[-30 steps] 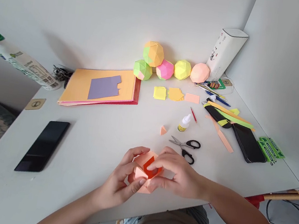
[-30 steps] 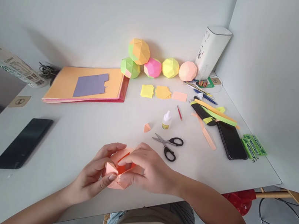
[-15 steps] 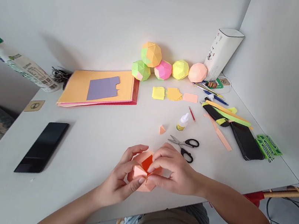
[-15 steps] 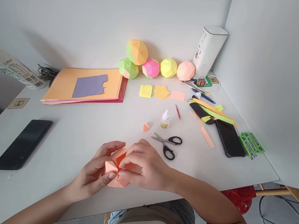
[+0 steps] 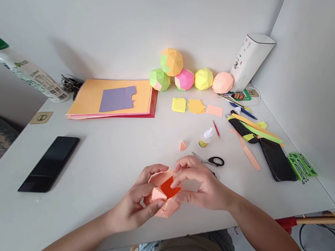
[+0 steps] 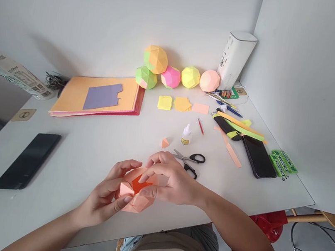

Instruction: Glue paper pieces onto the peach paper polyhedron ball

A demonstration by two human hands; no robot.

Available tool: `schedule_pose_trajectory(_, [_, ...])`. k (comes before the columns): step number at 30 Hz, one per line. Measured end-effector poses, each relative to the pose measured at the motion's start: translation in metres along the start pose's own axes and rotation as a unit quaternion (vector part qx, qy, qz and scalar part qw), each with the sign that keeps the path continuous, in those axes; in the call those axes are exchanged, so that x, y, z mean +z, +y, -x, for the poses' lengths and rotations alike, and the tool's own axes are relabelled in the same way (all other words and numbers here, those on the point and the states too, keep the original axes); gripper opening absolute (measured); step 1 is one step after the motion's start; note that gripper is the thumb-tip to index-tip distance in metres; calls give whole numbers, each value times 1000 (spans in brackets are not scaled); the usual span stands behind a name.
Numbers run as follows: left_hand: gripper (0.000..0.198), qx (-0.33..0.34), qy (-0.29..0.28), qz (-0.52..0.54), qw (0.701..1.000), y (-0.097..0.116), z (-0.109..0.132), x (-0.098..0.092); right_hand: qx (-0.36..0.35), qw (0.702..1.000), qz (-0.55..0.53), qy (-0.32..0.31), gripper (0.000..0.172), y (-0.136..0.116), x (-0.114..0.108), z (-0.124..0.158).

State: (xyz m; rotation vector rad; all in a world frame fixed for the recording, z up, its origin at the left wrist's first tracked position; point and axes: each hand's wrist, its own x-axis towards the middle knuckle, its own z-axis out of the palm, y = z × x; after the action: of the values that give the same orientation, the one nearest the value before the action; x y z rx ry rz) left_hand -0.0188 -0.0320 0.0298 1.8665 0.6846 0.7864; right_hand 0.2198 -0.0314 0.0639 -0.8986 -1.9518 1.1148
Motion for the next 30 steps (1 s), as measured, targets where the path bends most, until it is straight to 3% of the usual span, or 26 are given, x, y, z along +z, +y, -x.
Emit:
schedule_pose_trajectory(7, [24, 21, 18, -4, 1000, 2, -4, -3, 5, 997, 50, -55, 11, 2, 3, 2])
schedule_pose_trajectory(12, [33, 15, 26, -16, 999, 2, -3, 2, 4, 997, 59, -50, 10, -3, 7, 1])
schedule_pose_trajectory(19, [30, 40, 58, -67, 995, 5, -6, 8, 20, 996, 75, -49, 11, -10, 11, -1])
schedule_pose_trajectory(30, [27, 16, 42, -77, 996, 9, -8, 8, 66, 997, 29, -39, 11, -8, 13, -1])
